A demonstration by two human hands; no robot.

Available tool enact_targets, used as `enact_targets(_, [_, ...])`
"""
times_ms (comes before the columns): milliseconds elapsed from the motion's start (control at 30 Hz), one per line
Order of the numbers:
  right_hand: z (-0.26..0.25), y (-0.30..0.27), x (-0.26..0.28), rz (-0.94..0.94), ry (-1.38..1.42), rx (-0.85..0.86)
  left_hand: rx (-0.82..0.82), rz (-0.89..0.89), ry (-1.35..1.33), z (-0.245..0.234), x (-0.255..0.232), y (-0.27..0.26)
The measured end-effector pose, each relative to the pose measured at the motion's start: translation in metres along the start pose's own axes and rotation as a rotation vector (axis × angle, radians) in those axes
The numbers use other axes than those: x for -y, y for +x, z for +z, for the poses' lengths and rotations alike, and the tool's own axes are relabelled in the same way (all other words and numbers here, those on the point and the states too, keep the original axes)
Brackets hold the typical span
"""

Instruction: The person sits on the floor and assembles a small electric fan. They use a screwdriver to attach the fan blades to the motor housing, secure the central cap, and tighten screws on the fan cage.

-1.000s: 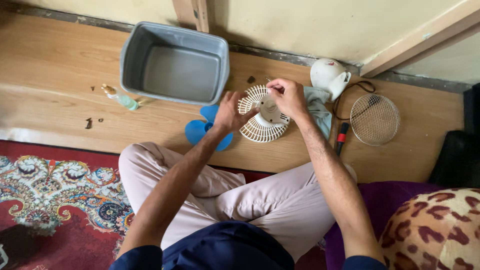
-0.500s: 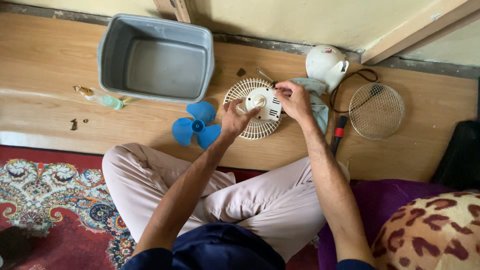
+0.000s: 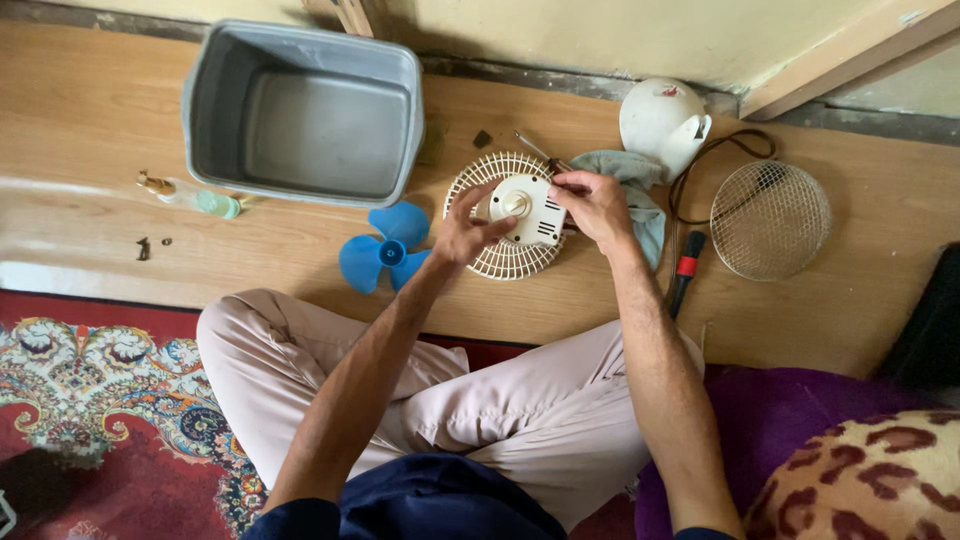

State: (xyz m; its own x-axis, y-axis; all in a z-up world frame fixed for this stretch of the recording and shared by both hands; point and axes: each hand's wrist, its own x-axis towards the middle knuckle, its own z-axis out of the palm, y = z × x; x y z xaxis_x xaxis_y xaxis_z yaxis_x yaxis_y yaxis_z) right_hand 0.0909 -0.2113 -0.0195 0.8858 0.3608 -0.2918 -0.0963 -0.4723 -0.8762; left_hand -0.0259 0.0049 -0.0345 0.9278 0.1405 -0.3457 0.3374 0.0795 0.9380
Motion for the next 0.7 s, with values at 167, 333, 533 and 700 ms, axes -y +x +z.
enact_targets(167, [-0.008, 0.001, 0.005, -0.009, -0.039, 0.029, 0.095, -0.134, -0.054, -0.011, -0.010, 0.003])
enact_targets(333, [-0.016, 0.011, 0.012, -0.076, -0.049, 0.147, 0.185, -0.148, 0.005, -0.016, -0.022, 0.013])
enact_targets(533, [-0.025, 0.016, 0.016, -0.007, 0.033, 0.264, 0.233, -0.164, 0.304, -0.021, -0.046, 0.022])
enact_targets(700, [-0.030, 0.018, 0.015, 0.042, 0.150, 0.359, 0.420, 0.051, 0.701, -0.014, -0.076, 0.049])
